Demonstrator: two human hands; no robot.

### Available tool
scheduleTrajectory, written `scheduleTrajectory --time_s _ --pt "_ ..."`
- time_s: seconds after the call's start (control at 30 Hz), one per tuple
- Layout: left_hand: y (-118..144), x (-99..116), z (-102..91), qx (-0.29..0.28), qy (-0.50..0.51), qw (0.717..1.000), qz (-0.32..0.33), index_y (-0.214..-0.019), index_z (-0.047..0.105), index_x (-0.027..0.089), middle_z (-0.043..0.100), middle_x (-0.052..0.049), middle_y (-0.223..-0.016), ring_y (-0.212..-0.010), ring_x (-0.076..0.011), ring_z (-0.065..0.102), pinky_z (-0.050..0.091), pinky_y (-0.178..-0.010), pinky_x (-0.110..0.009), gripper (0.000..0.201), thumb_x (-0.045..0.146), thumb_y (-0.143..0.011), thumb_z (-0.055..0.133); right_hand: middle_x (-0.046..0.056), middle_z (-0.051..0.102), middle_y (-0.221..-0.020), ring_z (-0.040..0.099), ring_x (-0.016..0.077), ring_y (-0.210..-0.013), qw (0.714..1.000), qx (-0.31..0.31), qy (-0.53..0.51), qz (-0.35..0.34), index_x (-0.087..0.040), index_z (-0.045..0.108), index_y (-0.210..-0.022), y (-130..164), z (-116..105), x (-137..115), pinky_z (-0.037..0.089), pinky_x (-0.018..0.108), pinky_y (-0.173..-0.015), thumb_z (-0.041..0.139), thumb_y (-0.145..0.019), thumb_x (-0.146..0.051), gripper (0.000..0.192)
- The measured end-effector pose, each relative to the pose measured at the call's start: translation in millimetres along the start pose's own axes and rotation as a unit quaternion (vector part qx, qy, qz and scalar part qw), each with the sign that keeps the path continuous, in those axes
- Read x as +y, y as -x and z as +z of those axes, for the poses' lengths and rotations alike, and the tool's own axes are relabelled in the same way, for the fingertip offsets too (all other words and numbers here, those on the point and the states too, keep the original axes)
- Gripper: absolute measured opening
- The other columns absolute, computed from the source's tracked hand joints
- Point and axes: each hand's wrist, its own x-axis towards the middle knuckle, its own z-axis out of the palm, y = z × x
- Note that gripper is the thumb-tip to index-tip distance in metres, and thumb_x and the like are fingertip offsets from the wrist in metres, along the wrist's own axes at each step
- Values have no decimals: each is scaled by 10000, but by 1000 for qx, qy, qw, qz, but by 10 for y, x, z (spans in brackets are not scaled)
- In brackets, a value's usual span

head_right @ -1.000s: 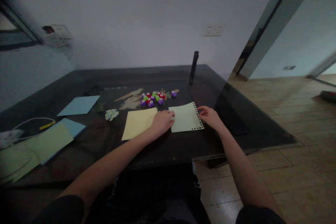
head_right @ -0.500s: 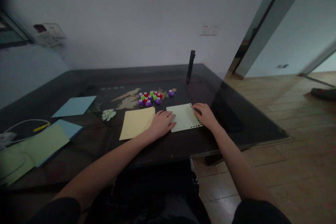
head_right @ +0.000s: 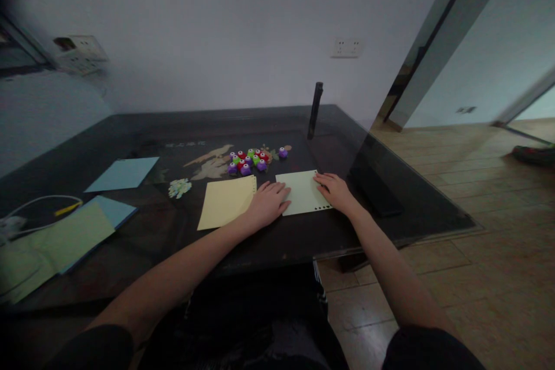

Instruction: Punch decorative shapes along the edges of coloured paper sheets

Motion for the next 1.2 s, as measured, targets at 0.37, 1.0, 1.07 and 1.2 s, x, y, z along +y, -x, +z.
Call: scheduleTrajectory --time_s 0.37,1.0,1.07,1.2 --pt "-13 -21 -7 6 13 1000 -3 -1241 515 169 552 -103 -1320 -1229 -228 480 278 -1087 -425 366 328 -923 430 112 568 -1308 523 262 -1205 1000 7 -11 2 -198 605 -1213 7 -75 -51 382 492 -1019 477 -870 -268 373" --pt "-11 -23 35 5 3 1000 -3 -1223 525 170 532 -111 -1346 -1259 -231 459 267 -1097 -426 352 326 -921 434 109 578 -1296 520 287 -1189 1000 -10 14 7 -204 619 -1205 4 -44 -42 395 510 -993 483 -871 -297 372" --pt "-10 -21 49 3 3 1000 -7 -1222 526 180 532 -105 -1348 -1261 -227 458 264 -1100 -427 347 325 -920 437 105 581 -1293 523 285 -1186 1000 -11 9 9 -221 619 -1204 2 -36 -35 395 516 -990 489 -865 -290 369" --pt "-36 -12 -24 0 16 1000 -6 -1250 514 181 519 -107 -1363 -1273 -227 446 246 -1110 -442 370 336 -927 427 109 576 -1298 515 281 -1200 1000 2 -4 8 -216 615 -1201 -2 -60 -47 382 517 -1000 492 -866 -298 366"
